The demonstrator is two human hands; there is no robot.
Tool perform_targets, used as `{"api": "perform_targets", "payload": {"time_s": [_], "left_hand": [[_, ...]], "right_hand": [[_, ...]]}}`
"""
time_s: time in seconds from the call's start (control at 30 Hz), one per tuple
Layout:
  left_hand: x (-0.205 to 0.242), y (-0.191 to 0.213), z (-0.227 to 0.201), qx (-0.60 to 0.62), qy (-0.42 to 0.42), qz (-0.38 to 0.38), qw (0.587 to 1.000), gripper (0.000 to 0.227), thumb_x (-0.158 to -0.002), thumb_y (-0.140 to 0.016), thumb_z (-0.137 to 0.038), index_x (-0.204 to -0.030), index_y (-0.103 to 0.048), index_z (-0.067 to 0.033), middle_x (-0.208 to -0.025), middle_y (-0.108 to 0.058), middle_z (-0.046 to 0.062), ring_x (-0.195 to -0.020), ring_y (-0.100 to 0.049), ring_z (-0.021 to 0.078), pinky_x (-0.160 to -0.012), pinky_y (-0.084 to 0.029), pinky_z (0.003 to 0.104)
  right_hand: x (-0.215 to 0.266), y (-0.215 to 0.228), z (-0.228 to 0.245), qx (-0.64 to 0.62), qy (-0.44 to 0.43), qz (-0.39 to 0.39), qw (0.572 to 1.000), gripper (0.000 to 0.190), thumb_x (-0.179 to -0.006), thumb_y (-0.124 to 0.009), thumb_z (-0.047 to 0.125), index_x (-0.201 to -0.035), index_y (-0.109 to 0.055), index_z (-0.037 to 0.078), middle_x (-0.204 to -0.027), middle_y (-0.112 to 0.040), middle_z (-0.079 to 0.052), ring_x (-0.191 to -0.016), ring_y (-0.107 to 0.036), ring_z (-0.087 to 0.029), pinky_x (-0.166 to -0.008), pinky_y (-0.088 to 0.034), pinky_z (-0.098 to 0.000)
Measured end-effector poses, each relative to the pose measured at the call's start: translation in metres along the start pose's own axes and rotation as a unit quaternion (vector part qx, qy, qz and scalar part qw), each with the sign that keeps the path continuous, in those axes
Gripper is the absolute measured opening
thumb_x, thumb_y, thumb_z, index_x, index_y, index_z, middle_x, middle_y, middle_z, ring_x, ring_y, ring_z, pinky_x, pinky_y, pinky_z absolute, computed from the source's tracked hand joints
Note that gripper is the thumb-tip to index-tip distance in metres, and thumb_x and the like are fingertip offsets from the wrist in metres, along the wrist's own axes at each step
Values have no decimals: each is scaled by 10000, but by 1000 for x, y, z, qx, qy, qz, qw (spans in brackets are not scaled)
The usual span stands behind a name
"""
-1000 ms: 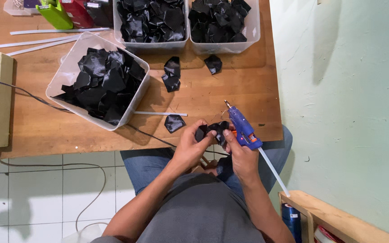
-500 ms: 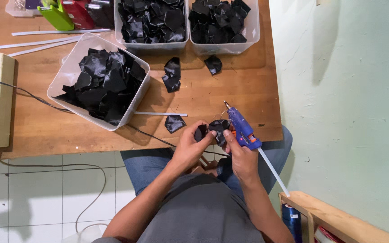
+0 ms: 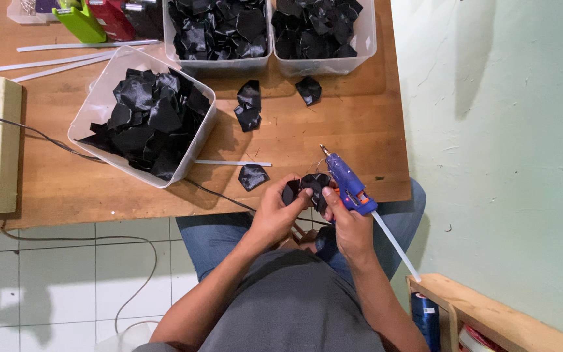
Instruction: The person uses a hot glue gun to apply glue to the edges of small black material pieces and presses them together. They repeatedly pick up pieces from a container, apply glue, and join them on a wooden table.
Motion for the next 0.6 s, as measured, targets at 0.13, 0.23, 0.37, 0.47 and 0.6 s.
{"api": "perform_targets", "payload": {"time_s": [0.13,0.23,0.37,0.47,0.6], "left_hand": [[3,-1,-12,14,11,4,1000,106,-902,-675,-98,-801,-659,-71,-555,-589,49,-552,-440,95,-488,-342,213],[3,-1,-5,32,13,8,999,97,-912,-671,-84,-815,-667,-71,-560,-595,42,-561,-429,71,-495,-324,191],[1,-3,1,26,22,13,999,60,-903,-669,-82,-847,-673,-59,-575,-595,51,-555,-424,86,-494,-326,202],[4,-3,-7,29,25,17,999,50,-902,-667,-83,-860,-676,-57,-584,-602,47,-552,-430,79,-494,-327,195],[7,-5,-16,56,24,16,998,54,-910,-662,-67,-861,-676,-51,-588,-611,46,-550,-430,56,-495,-325,172]], "right_hand": [[1,1,12,-7,6,1,1000,81,-889,-749,24,-865,-692,-29,-446,-532,-93,-402,-505,-136,-501,-482,-271],[2,2,8,0,2,-13,1000,86,-887,-756,47,-843,-691,11,-466,-552,-72,-396,-508,-114,-491,-436,-235],[-2,7,-3,12,3,-20,1000,109,-878,-771,75,-818,-689,35,-474,-551,-57,-403,-497,-96,-486,-406,-225],[0,7,1,10,1,-17,1000,115,-880,-771,67,-806,-687,38,-475,-558,-61,-400,-507,-101,-485,-407,-223],[3,3,13,9,-4,-18,1000,107,-876,-768,63,-805,-695,31,-498,-577,-62,-395,-503,-98,-491,-393,-213]]}}
Point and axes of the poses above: each hand's wrist, its own x-axis away from the middle knuckle, its own y-axis out of the back of the hand, z = x × y, the point moved 6 cm from there along -x, towards the middle knuckle
